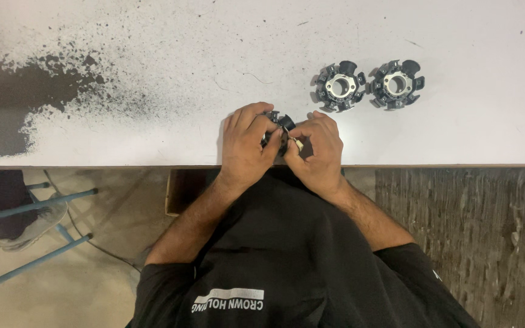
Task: The person sits at a white workbench assembling small black plastic motor housings. They pick up a housing, insert internal parts by hand, use a small hand tool to tighten or press components, and place finished units aside one at a time across the table.
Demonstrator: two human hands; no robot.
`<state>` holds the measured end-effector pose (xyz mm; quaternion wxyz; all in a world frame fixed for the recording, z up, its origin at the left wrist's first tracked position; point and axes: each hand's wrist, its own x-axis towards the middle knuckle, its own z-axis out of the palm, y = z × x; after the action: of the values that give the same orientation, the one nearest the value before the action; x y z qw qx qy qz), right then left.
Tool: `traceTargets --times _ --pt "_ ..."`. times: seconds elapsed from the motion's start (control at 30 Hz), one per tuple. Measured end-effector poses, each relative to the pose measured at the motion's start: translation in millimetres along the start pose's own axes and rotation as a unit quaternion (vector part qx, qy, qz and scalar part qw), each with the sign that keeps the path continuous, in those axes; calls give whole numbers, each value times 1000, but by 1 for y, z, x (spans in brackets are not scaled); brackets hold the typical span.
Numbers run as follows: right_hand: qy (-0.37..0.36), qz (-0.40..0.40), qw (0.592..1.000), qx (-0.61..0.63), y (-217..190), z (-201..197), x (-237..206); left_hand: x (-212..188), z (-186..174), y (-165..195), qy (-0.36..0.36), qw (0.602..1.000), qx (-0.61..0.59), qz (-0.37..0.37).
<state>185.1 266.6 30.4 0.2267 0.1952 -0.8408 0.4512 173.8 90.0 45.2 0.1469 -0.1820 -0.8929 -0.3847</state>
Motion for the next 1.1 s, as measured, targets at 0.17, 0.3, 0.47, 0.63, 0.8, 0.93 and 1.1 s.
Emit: traceTargets --times 0.17,0.3,0.47,0.63,0.8,0.93,1.1 --pt "5 3 1000 16 1 -1 -3 -4 6 -2 8 1000 18 -5" --pt "-2 -10 1000 19 1 0 -5 -10 10 -3 22 999 42 10" --pt "-5 -44 999 -2 -4 3 -6 -15 10 -6 33 998 45 24" --pt "12 -64 997 -31 -13 8 -6 -19 7 -8 46 997 47 29" --pt "-4 -53 998 -21 -16 9 -2 -18 3 -9 44 998 41 29" --pt "-8 -37 999 1 -14 8 -5 -15 -5 -2 75 995 37 49" --pt "46 10 997 61 -11 3 -14 -8 -34 2 68 996 32 48"
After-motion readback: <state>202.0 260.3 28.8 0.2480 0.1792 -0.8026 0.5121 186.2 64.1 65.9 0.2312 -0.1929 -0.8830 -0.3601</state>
